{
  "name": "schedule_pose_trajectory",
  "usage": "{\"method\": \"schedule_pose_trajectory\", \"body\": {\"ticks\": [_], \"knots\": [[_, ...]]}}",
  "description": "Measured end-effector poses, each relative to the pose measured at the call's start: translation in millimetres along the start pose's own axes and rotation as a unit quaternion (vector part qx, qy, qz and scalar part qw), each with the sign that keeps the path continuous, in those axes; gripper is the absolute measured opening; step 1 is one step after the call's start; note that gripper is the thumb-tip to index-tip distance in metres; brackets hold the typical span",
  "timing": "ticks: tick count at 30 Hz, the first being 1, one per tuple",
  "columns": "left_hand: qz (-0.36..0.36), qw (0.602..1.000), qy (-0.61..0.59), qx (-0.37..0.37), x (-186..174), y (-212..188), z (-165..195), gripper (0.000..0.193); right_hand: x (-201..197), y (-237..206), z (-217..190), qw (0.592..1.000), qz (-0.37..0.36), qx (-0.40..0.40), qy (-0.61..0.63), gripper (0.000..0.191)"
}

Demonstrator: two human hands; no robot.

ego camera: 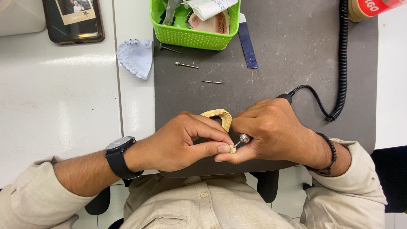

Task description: The person holds a yellow acrylic denture in one hand and uses a handheld rotary grinding tool to smooth and shape its surface, repositioning the denture repeatedly to work different areas. They briefly set the tool down to check the denture by hand, then resume grinding, with a plaster dental model and spare burrs on the bench.

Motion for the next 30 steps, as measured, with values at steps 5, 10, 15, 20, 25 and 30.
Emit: {"method": "schedule_pose_trajectory", "body": {"ticks": [5, 10, 15, 20, 25, 30], "knots": [[0.001, 1.0, 0.009, 0.009, 0.2, -0.6, -0.4, 0.017, 0.6, 1.3, -1.0, 1.0, -0.002, -0.001, 0.008, 0.059], [0.004, 1.0, 0.009, 0.007, 0.0, 0.6, -0.5, 0.016, 0.2, 0.9, -1.6, 1.0, -0.008, -0.001, 0.01, 0.056], [0.006, 1.0, 0.008, 0.019, -1.3, 1.1, 1.6, 0.015, -2.6, -1.4, -2.0, 1.0, 0.005, -0.008, 0.006, 0.054], [0.002, 1.0, 0.013, 0.022, -1.0, 0.7, 2.4, 0.014, 0.2, 0.0, -0.5, 1.0, -0.006, 0.003, 0.013, 0.053], [0.007, 1.0, 0.012, 0.022, -1.3, 0.3, 2.0, 0.015, -0.2, -0.6, -1.2, 1.0, -0.004, 0.0, 0.01, 0.052], [0.016, 1.0, 0.0, 0.008, -2.2, 0.4, 0.4, 0.016, -0.2, -1.6, -2.7, 1.0, -0.008, 0.002, -0.01, 0.056]]}}
Point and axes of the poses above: each hand's wrist, its own y-axis towards the middle knuckle, its own x-axis out of the palm, z = x × y, the point moved 5 cm from there along y, towards the middle knuckle, and after that the axes turned 15 degrees about -z, right-handed, at the moved point
